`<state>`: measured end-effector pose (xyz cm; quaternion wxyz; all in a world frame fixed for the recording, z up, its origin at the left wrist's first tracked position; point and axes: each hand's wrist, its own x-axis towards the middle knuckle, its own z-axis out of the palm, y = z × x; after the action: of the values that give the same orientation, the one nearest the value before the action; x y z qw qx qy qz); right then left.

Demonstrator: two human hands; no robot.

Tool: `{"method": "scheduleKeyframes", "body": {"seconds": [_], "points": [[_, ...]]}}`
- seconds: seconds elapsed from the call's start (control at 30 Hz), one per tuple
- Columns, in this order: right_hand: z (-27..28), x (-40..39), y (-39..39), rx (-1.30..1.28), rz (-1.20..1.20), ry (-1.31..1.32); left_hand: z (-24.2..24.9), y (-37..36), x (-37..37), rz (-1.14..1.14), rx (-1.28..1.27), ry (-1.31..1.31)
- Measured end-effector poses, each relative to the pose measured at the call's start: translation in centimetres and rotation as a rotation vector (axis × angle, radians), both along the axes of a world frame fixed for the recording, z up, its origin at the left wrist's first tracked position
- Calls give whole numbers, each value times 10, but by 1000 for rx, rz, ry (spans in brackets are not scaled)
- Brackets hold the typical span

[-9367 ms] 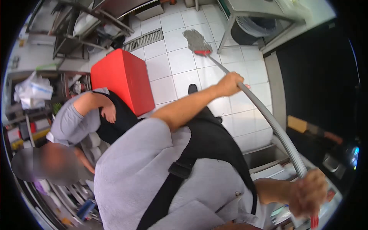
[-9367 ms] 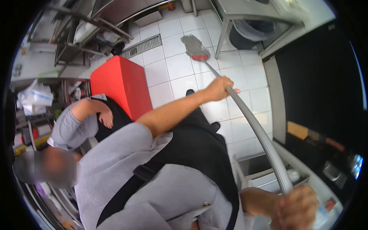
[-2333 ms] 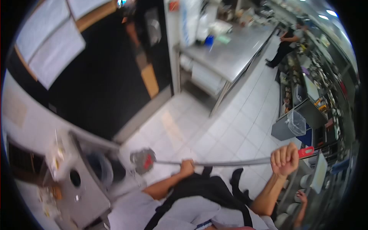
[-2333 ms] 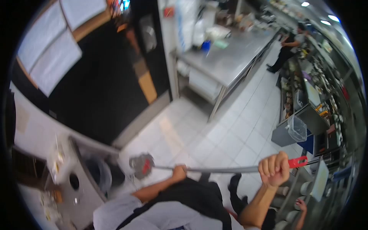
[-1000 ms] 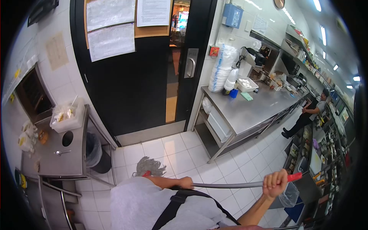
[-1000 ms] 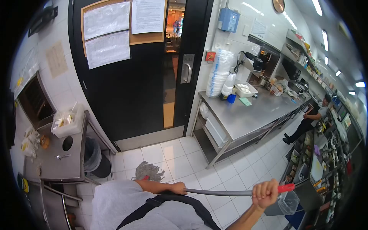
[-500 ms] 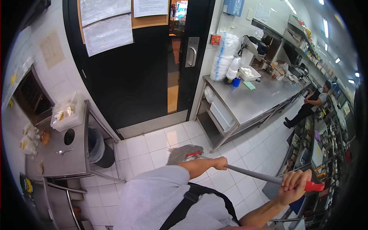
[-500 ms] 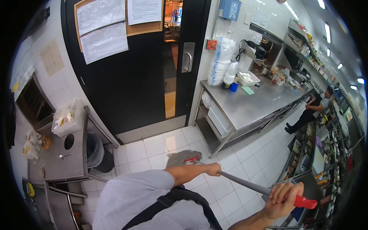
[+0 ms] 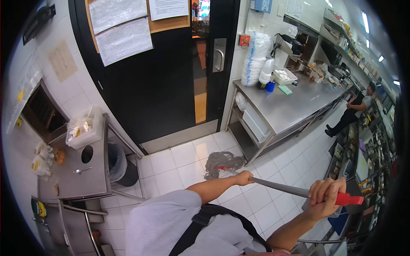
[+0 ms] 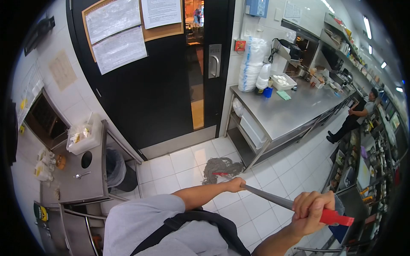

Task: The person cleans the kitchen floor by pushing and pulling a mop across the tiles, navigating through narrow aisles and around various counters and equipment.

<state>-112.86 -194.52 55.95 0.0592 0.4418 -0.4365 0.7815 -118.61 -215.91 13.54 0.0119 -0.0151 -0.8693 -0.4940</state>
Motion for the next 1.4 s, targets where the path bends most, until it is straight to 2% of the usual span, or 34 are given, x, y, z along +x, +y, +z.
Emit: {"method": "scheduleKeyframes", "body": {"seconds": [0.07,0.17,0.2,0.3,0.33,0.37,0.43,0.53,0.6,0.67,0.7,0.73,0.8,0.83,0.9,0.97,1.0,1.07,1.1,1.17,1.23,1.3,1.33,1.4], "points": [[7,-5,6,15,47,-8,-4,-1,13,1,-8,-18],[12,-24,22,-17,314,-41,7,2,45,-54,-113,-81],[15,-31,29,9,388,-41,20,0,56,-174,-183,-152],[18,-33,26,16,433,-110,60,-10,100,-376,-157,-414],[16,-35,22,15,506,-117,57,-14,116,-372,-58,-482],[11,-37,15,14,579,-125,51,-15,133,-367,43,-549],[-3,-43,-4,3,736,-131,32,-24,162,-322,-153,-529],[-37,-57,-36,-25,972,-130,-58,-45,206,-182,-203,-456],[-62,-68,-54,-35,1107,-141,-74,-54,217,-103,-229,-437],[-92,-82,-55,-5,961,-284,-75,-59,224,-39,-326,-435],[-110,-92,-50,11,880,-362,-69,-58,223,21,-264,-467],[-127,-107,-41,23,904,-422,-74,-52,218,71,-248,-506],[-134,-112,-10,35,775,-495,-76,-34,199,174,-175,-594],[-133,-115,8,43,706,-516,-91,-24,183,155,-183,-577],[-111,-112,47,22,682,-406,-117,4,148,114,-195,-545],[-80,-97,89,8,554,-365,-83,32,111,-44,-184,-607],[-65,-88,107,1,459,-370,-62,46,95,-183,-242,-496],[-31,-65,124,-18,471,-220,-41,70,56,-442,-331,-331],[-19,-49,132,-28,378,-202,-36,84,37,-562,-357,-279],[-9,-24,144,-46,106,-140,-11,102,7,-634,-236,-381],[-6,0,143,-73,-155,-130,-12,117,-22,-691,-290,-91],[-13,16,134,-95,-262,-106,-21,123,-45,-645,-361,103],[-19,23,124,-101,-316,-92,-24,122,-54,-620,-403,106],[-32,36,95,-103,-423,-20,-34,110,-55,-417,-309,51]]}}
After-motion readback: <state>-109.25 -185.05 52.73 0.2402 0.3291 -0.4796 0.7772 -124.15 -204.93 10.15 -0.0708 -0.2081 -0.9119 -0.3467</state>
